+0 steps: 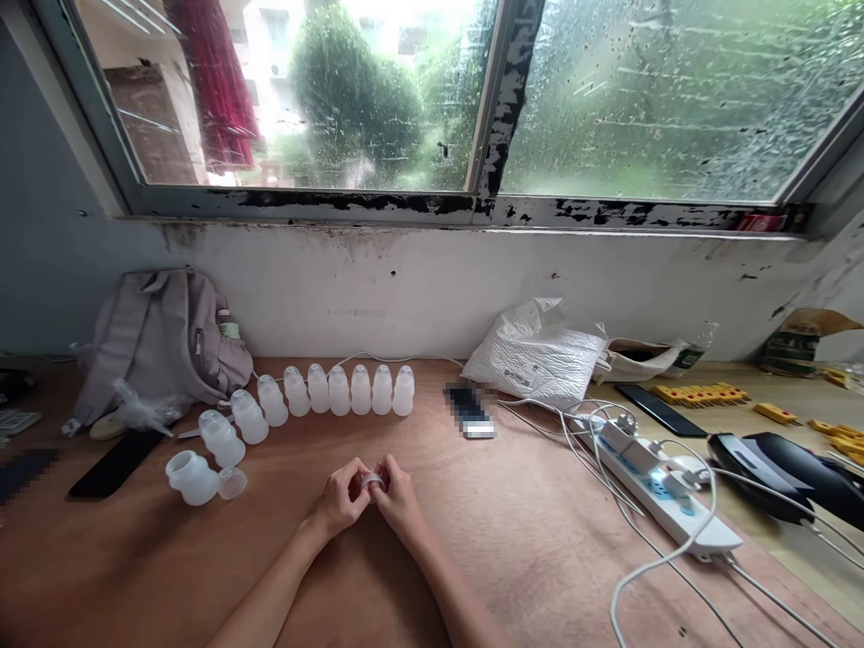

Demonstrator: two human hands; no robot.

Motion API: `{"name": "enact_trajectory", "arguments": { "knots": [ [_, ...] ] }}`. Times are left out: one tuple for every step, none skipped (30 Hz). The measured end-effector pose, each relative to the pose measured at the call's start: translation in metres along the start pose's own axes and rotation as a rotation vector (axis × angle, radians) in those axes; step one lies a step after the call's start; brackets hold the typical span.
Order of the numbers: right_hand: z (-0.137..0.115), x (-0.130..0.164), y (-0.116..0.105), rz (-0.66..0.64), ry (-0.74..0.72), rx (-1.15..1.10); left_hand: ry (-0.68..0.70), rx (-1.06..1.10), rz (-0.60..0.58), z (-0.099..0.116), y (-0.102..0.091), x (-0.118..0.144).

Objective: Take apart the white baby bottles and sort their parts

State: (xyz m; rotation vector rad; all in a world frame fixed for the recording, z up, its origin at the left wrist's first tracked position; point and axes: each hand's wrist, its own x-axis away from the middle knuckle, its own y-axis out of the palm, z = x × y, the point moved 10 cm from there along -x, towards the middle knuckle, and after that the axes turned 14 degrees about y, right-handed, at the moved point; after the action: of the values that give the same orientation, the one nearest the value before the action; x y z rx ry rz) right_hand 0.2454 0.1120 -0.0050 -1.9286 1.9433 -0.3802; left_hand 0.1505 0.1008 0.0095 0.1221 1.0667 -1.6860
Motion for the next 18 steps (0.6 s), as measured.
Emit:
{"name": "enact_trajectory", "arguments": {
  "knots": [
    [0.000, 0.000, 0.000, 0.007, -0.002, 0.009, 0.005, -0.013, 0.001, 0.000, 0.000, 0.000],
    [0.001, 0.000, 0.001, 0.016, -0.004, 0.018, 0.008, -0.023, 0.001, 0.001, 0.000, 0.000],
    [0.001, 0.000, 0.001, 0.026, -0.007, 0.027, 0.010, -0.032, 0.000, 0.001, 0.000, 0.000],
    [0.002, 0.000, 0.002, 0.035, -0.010, 0.036, 0.011, -0.040, -0.003, 0.001, 0.000, 0.000],
    [0.003, 0.000, 0.002, 0.043, -0.012, 0.045, 0.013, -0.048, -0.006, 0.000, 0.000, -0.001],
    [0.003, 0.000, 0.003, 0.048, -0.014, 0.052, 0.014, -0.053, -0.011, 0.000, 0.000, -0.001],
    [0.004, 0.000, 0.003, 0.055, -0.014, 0.059, 0.015, -0.059, -0.018, 0.000, 0.000, -0.001],
    [0.004, 0.000, 0.003, 0.062, -0.011, 0.066, 0.014, -0.063, -0.025, 0.000, 0.001, -0.001],
    [0.005, 0.000, 0.002, 0.071, -0.008, 0.073, 0.012, -0.069, -0.030, 0.000, 0.002, 0.000],
    [0.005, -0.001, 0.002, 0.079, -0.005, 0.078, 0.006, -0.074, -0.034, -0.001, 0.003, 0.000],
    [0.005, -0.001, 0.001, 0.089, -0.002, 0.082, -0.003, -0.078, -0.033, -0.001, 0.003, 0.000],
    [0.005, -0.002, 0.000, 0.101, 0.001, 0.081, -0.018, -0.080, -0.025, -0.002, 0.003, 0.000],
    [0.006, -0.003, -0.002, 0.116, 0.005, 0.076, -0.039, -0.079, -0.013, -0.004, 0.003, 0.001],
    [0.006, -0.004, -0.004, 0.133, 0.010, 0.066, -0.067, -0.076, 0.004, -0.006, 0.003, 0.001],
    [0.006, -0.005, -0.006, 0.147, 0.018, 0.053, -0.099, -0.071, 0.023, -0.008, 0.002, 0.002],
    [0.006, -0.005, -0.008, 0.154, 0.027, 0.036, -0.135, -0.063, 0.046, -0.012, 0.001, 0.002],
    [0.006, -0.006, -0.009, 0.148, 0.036, 0.017, -0.174, -0.047, 0.075, -0.016, -0.001, 0.003],
    [0.005, -0.005, -0.008, 0.129, 0.039, -0.004, -0.222, -0.007, 0.114, -0.022, -0.003, 0.004]
  ]
}}
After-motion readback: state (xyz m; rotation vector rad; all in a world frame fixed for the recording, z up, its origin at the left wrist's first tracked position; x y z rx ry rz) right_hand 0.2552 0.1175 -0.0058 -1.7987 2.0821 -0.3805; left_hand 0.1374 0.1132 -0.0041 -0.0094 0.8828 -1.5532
